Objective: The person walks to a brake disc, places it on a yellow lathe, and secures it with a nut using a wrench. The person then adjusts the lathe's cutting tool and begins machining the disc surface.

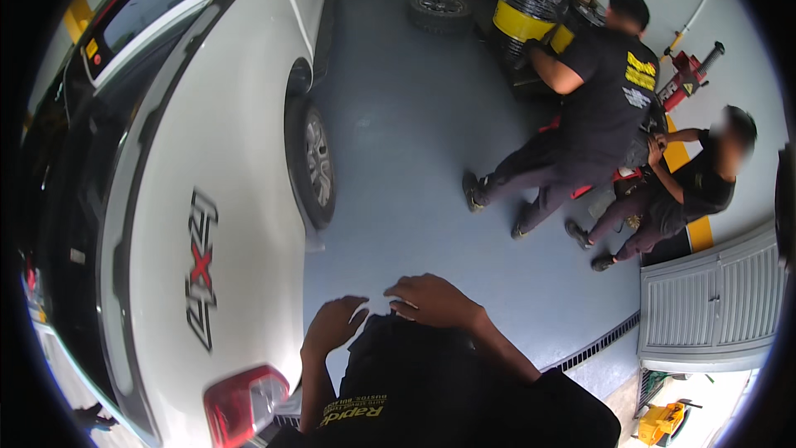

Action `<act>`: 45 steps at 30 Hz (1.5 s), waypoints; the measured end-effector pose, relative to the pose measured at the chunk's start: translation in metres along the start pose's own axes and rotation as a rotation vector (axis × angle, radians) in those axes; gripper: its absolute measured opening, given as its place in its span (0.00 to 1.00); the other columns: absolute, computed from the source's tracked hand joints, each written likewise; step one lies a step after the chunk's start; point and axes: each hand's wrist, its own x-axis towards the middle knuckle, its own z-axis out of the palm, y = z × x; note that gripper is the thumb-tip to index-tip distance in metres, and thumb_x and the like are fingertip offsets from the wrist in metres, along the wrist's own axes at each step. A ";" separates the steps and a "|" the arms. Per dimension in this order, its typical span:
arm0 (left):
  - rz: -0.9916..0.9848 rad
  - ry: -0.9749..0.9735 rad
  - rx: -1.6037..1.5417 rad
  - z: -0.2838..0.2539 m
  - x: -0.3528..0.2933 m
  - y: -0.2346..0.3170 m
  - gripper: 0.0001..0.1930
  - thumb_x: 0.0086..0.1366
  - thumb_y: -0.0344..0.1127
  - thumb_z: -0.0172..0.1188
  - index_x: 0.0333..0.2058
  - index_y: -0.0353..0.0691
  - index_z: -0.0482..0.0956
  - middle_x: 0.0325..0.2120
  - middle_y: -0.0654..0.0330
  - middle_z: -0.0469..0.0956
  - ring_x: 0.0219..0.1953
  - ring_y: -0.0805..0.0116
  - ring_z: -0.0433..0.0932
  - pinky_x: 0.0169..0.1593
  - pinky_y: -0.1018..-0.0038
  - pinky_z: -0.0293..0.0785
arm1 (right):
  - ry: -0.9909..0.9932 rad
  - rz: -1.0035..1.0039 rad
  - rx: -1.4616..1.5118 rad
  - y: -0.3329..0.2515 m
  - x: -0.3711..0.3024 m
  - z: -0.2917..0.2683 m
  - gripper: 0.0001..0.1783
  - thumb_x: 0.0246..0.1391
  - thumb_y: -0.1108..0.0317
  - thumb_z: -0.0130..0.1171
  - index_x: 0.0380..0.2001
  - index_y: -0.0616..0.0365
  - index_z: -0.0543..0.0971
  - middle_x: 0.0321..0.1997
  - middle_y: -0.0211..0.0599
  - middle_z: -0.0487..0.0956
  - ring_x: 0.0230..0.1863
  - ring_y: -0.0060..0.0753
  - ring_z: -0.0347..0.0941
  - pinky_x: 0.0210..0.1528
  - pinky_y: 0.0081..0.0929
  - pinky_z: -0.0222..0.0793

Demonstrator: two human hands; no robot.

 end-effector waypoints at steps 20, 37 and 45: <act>-0.052 -0.025 -0.224 -0.303 0.759 -0.136 0.19 0.74 0.43 0.56 0.56 0.39 0.79 0.52 0.47 0.82 0.54 0.47 0.80 0.60 0.59 0.75 | 0.110 0.047 0.146 0.487 0.614 -0.513 0.15 0.67 0.60 0.60 0.50 0.56 0.83 0.43 0.42 0.84 0.42 0.43 0.82 0.48 0.40 0.75; 0.084 -0.029 0.011 -0.681 1.491 -0.341 0.17 0.75 0.42 0.55 0.56 0.40 0.79 0.50 0.50 0.83 0.51 0.47 0.81 0.57 0.56 0.75 | 0.264 0.471 0.142 0.879 1.028 -0.812 0.15 0.67 0.61 0.60 0.47 0.59 0.85 0.45 0.44 0.86 0.42 0.44 0.83 0.47 0.37 0.77; 0.133 -0.175 0.143 -0.780 1.830 -0.401 0.19 0.76 0.44 0.54 0.57 0.39 0.78 0.53 0.49 0.81 0.55 0.48 0.79 0.59 0.57 0.73 | 0.439 0.568 0.145 1.072 1.271 -1.004 0.14 0.63 0.63 0.61 0.44 0.62 0.84 0.40 0.49 0.85 0.41 0.52 0.82 0.46 0.44 0.76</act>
